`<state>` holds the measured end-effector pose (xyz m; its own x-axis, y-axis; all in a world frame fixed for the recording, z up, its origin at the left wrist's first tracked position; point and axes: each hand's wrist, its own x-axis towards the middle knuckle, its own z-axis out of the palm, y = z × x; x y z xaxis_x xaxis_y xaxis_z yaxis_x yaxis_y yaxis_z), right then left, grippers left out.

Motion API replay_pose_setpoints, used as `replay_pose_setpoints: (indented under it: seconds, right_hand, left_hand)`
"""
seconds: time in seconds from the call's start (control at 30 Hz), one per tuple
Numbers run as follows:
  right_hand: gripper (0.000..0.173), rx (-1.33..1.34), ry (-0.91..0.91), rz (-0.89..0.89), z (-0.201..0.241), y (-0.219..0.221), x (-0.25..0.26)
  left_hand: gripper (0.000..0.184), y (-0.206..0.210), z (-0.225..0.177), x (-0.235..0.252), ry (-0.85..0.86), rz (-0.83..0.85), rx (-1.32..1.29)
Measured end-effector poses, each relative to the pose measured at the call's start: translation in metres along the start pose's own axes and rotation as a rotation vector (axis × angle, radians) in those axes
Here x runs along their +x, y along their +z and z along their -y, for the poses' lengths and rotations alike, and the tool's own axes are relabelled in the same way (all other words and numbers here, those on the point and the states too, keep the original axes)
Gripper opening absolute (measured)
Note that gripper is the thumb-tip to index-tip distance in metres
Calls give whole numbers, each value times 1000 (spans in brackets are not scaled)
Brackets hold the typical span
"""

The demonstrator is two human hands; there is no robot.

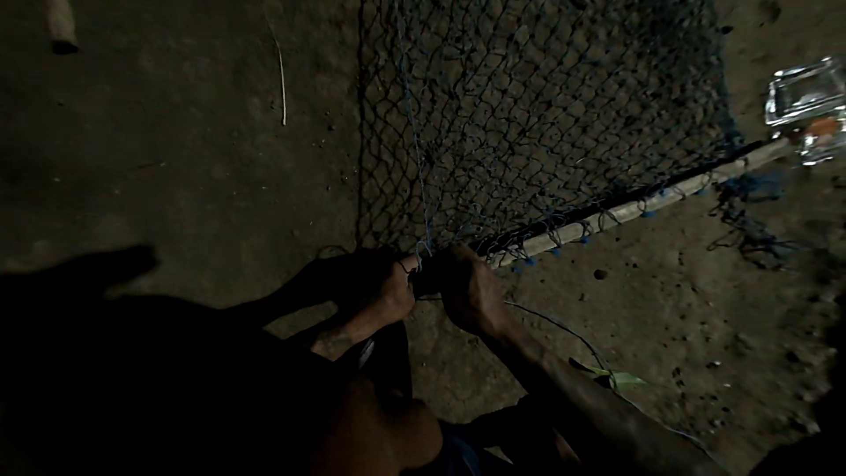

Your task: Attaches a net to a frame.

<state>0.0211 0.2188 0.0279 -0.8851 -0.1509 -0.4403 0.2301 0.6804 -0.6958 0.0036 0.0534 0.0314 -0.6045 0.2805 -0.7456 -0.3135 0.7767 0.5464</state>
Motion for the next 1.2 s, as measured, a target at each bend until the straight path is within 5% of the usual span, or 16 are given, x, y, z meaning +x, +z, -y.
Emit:
replay_pose_setpoints:
  seconds: [0.6,0.83,1.2]
  right_hand:
    - [15,-93,34,148,9,-9,10]
    - [17,-62,178,153,19,-15,17]
    - [19,-168,158,181,29,-20,11]
  left_hand:
    - [29,-13,-22,-11,-65,65,40]
    - [33,7,13,7,63,-46,-31]
    - [39,1,8,2,40,12,65]
